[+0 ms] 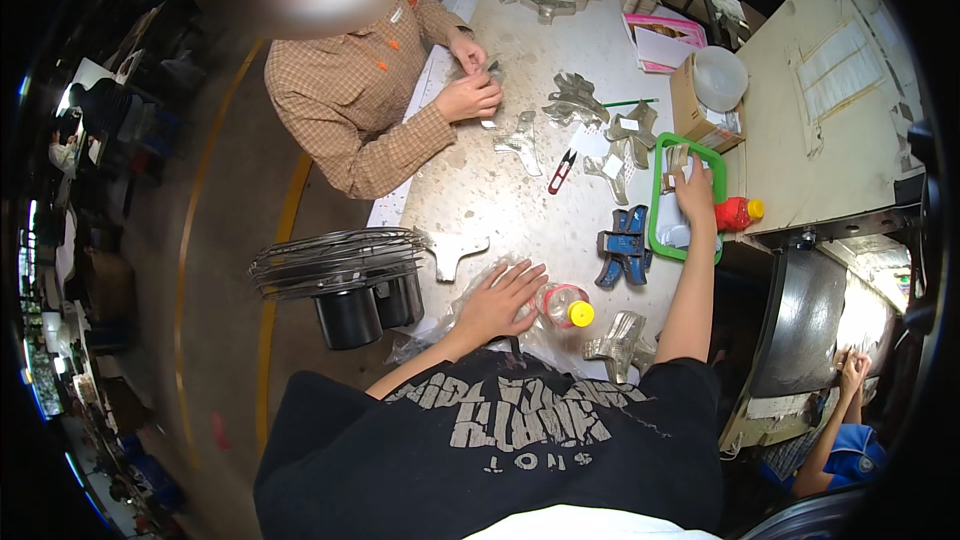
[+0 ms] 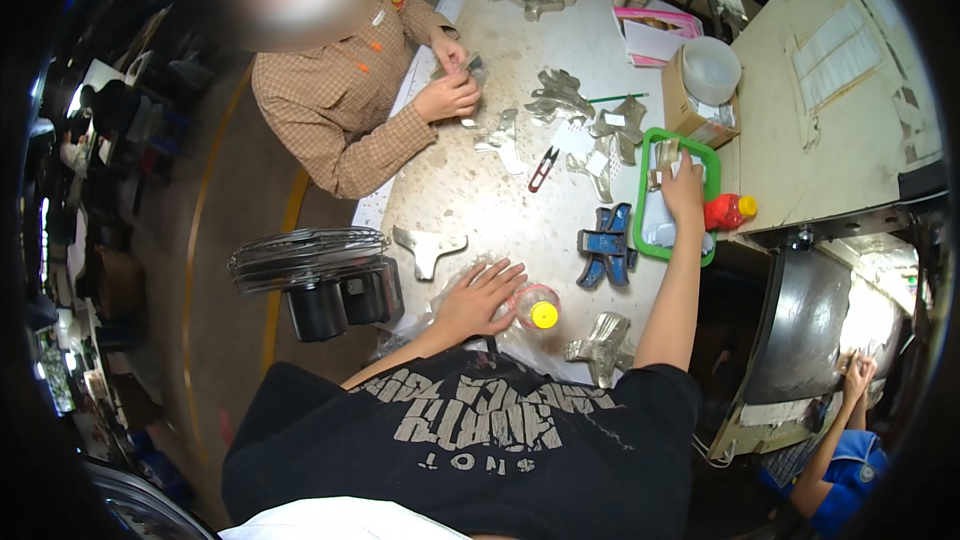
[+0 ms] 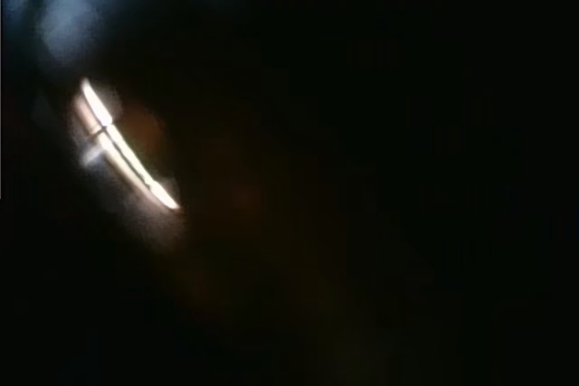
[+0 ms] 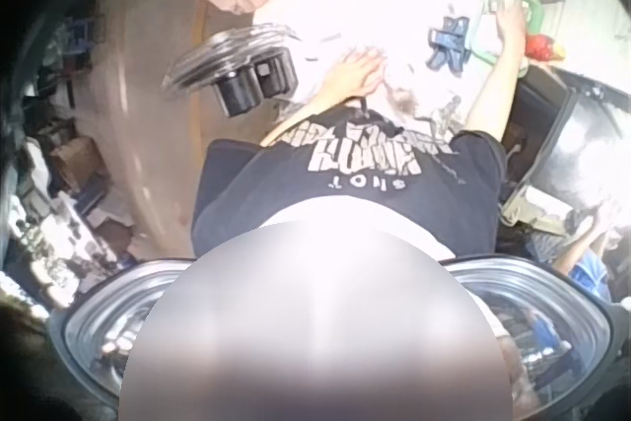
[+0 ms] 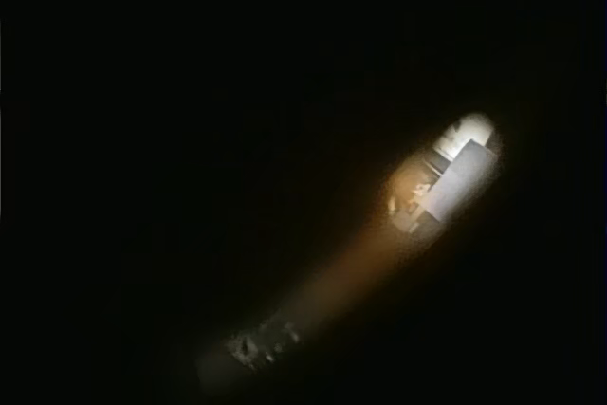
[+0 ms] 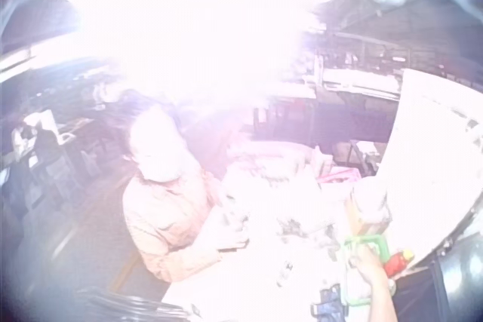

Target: The person packs small white items into a clear plastic bag at a workbench, then ties the bag closed and places it under the table. The person also handles a plastic bottle with a yellow cap and moves around the workshop area.

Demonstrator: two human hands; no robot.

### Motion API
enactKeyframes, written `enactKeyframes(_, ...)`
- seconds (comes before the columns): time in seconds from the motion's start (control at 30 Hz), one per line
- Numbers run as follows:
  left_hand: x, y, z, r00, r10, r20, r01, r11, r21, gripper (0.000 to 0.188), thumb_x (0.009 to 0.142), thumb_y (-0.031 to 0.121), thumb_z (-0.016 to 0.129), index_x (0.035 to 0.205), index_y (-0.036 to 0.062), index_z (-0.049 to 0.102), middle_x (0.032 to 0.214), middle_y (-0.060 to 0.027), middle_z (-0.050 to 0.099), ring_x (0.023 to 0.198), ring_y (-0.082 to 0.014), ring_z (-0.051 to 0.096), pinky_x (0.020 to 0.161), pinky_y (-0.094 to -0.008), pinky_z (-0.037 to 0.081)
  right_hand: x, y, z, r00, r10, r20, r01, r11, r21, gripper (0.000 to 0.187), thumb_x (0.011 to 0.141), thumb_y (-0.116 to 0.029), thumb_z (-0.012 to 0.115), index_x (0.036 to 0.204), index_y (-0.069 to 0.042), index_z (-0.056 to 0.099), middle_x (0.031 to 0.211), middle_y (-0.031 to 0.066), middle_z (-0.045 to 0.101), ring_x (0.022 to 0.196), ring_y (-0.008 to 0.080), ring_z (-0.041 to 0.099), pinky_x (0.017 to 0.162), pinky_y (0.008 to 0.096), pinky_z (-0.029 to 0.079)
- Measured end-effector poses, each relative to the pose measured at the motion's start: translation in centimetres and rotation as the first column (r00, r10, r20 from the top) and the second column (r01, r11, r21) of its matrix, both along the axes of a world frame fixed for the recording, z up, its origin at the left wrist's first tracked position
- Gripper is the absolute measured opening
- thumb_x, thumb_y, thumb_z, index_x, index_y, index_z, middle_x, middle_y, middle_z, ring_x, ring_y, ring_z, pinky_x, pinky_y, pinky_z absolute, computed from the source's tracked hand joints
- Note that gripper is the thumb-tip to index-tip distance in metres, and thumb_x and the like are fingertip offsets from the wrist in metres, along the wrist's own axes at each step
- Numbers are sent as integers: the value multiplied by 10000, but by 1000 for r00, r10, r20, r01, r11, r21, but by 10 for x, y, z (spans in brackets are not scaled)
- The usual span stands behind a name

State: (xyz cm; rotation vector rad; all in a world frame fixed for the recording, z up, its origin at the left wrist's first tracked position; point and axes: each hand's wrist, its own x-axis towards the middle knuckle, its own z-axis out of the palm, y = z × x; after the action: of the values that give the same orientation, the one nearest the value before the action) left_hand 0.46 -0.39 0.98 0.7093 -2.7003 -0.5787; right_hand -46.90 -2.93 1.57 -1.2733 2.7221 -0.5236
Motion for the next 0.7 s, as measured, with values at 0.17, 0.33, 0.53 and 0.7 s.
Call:
enactKeyframes(0.17, 2, 2, -6, 1000, -4, 15, 4, 1000, -7, 590, 948, 381, 598, 1480, 130, 549, 1579, -59, 499, 1482, -222, 430, 1232, -477, 307, 94, 43, 78, 945, 304, 116, -239, 891, -386, 436, 1010, -234, 614, 1414, -74, 579, 1258, 183, 596, 1080, 326, 635, 938, 400, 518)
enactKeyframes(0.33, 0, 5, -17, 998, -15, 67, 16, 1000, -9, 658, 950, 411, 591, 1535, 126, 493, 1622, -60, 454, 1518, -226, 388, 1256, -479, 271, 211, 100, 118, 590, 682, 432, -290, 678, -675, 729, 914, -648, 686, 1285, -21, 668, 1242, 140, 643, 1147, 257, 624, 1019, 390, 485)
enactKeyframes(0.53, 0, 5, -19, 991, -42, 127, 39, 999, 26, 610, 935, 395, 607, 1477, 123, 541, 1629, -50, 444, 1522, -245, 379, 1265, -495, 242, 307, 120, 85, 627, 682, 376, -270, 643, -716, 493, 849, -384, 834, 1140, -8, 703, 1115, 147, 714, 1060, 297, 682, 956, 392, 527)
enactKeyframes(0.7, -1, 2, -21, 993, -80, 90, 81, 997, -8, 548, 917, 377, 636, 1390, 104, 590, 1562, -85, 500, 1530, -270, 355, 1260, -507, 228, 325, 114, 75, 787, 577, 221, -209, 586, -783, 363, 933, -349, 700, 873, 8, 683, 873, 137, 712, 846, 277, 673, 787, 391, 531)
